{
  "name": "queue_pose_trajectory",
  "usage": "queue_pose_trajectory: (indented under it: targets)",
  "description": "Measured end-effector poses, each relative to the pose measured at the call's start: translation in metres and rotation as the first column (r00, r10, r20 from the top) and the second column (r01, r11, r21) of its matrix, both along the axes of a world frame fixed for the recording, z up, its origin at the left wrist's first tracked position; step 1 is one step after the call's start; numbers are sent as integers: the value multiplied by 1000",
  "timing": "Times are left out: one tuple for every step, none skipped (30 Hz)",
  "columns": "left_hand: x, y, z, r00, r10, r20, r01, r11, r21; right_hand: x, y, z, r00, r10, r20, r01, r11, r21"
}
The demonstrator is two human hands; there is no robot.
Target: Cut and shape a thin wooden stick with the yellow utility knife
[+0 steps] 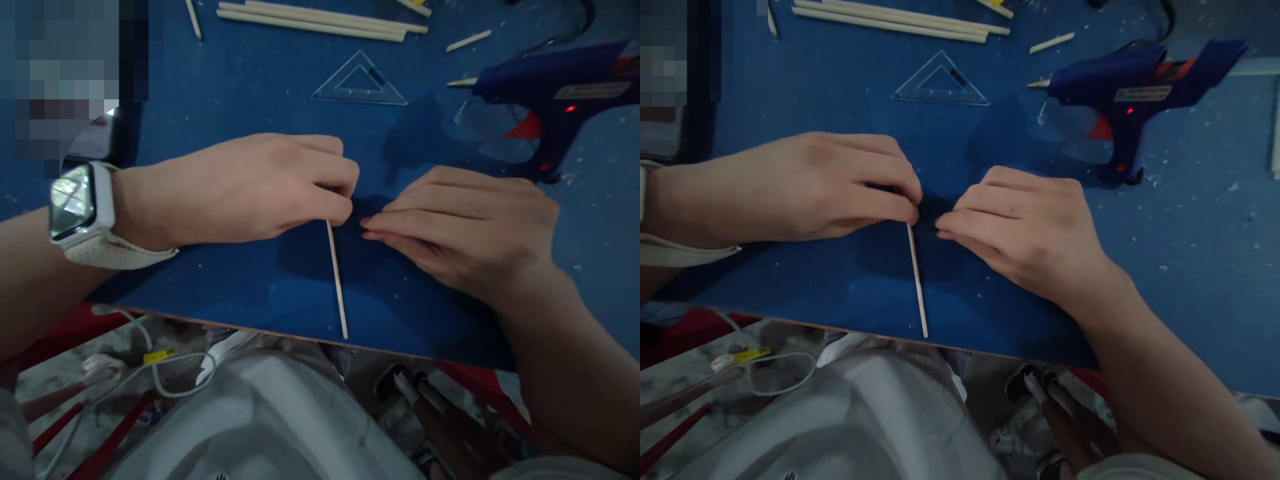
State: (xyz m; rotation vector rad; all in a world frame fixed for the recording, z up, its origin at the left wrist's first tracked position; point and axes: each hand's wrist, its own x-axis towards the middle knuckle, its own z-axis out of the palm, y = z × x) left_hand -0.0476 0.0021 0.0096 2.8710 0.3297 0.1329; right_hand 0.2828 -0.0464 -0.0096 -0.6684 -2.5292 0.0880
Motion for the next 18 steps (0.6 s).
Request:
queue_pose_trajectory:
  targets:
    - [1,0,0,1000,4,0,-4,1000,-1,1,0,1,1000,-3,11,4,1000,-14]
    - [1,0,-1,1000,7,2,-7,1000,-3,2,0,2,1000,-8,18,9,1000,-24]
    - [2,0,-1,1000,10,5,-10,1000,-5,3,0,2,1000,-14,21,15,999,-31]
    - [2,0,-1,1000,12,10,-12,1000,-7,3,0,2,1000,-12,16,12,999,-31]
    - [2,0,-1,1000,12,12,-12,1000,-9,3,0,2,1000,1,13,0,1000,-27]
    - [2,0,-1,1000,13,14,-13,1000,-10,2,0,1,1000,7,11,-7,1000,-21]
    - [2,0,-1,1000,13,14,-13,1000,-12,1,0,0,1000,4,4,-4,1000,-10]
    - [2,-1,-1,1000,15,8,-15,1000,-14,1,1,-2,1000,3,-5,-3,1000,5]
    - [2,-1,-1,1000,19,4,-18,1000,-15,0,1,-3,1000,-2,-15,2,1000,18]
    - [2,-1,-1,1000,25,1,-25,1000,-15,-1,1,-4,1000,-3,-28,4,1000,30]
    - [2,-1,-1,1000,30,-3,-30,999,-16,-2,2,-5,999,-2,-40,4,999,43]
    - [2,-1,-1,999,34,-3,-34,999,-16,-2,2,-6,999,3,-48,0,999,52]
    - [2,-1,-1,999,36,-2,-36,999,-14,-2,2,-6,999,7,-49,-5,999,54]
    - [2,-1,-1,999,37,-1,-37,999,-13,-2,1,-7,999,2,-47,0,999,49]
    - [2,-1,-1,999,34,4,-34,999,-12,-2,1,-7,999,-10,-46,12,999,41]
    - [2,-1,-2,1000,30,7,-30,999,-12,-2,1,-7,999,-20,-45,22,999,33]
    - [1,-1,-2,1000,24,14,-24,1000,-12,-2,0,-8,998,-35,-46,36,999,24]
    - [1,-1,-2,1000,19,24,-19,1000,-12,-2,0,-8,998,-43,-51,44,999,20]
